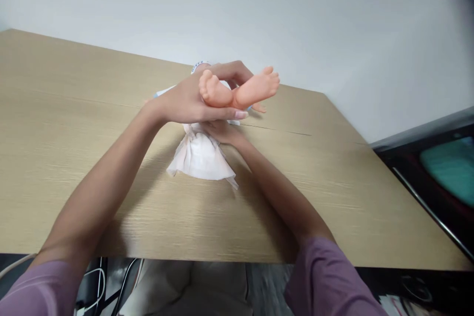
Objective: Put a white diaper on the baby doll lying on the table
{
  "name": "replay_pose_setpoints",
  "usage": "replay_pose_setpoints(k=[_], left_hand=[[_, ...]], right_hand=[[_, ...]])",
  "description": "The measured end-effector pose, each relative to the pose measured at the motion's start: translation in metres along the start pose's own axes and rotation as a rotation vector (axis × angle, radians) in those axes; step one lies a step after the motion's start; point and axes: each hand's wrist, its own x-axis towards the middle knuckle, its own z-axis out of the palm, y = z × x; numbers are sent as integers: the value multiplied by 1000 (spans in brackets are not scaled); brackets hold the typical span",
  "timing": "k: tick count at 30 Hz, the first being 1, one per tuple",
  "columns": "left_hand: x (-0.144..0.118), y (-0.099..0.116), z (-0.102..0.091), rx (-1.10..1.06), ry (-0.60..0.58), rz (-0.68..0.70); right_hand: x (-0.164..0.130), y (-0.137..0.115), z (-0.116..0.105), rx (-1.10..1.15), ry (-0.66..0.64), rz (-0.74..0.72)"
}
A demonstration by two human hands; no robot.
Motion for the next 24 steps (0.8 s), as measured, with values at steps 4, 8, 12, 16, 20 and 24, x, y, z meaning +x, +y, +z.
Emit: replay_pose_setpoints(k=[4,8,12,16,20,24], left_hand=[[-4,-6,3,-41,-20,-35],[-14,-12,19,-17,-63,-54],[-34,-12,41,-9,-41,-43],[-68,-12,37,104,-1,-87],[-111,-23,7,336,-189,-95],[-144,-36,-10,398,-399,-72]], right_hand=[[-64,-6,-22,-59,113,30],[-110,-23,-23,-21,582,37],[-120,-44,-18,35,560,-153],[-125,-48,-32,-25,309,-213],[-145,-26,-49,-99,105,-308],[-159,3,-47,-144,61,-406]])
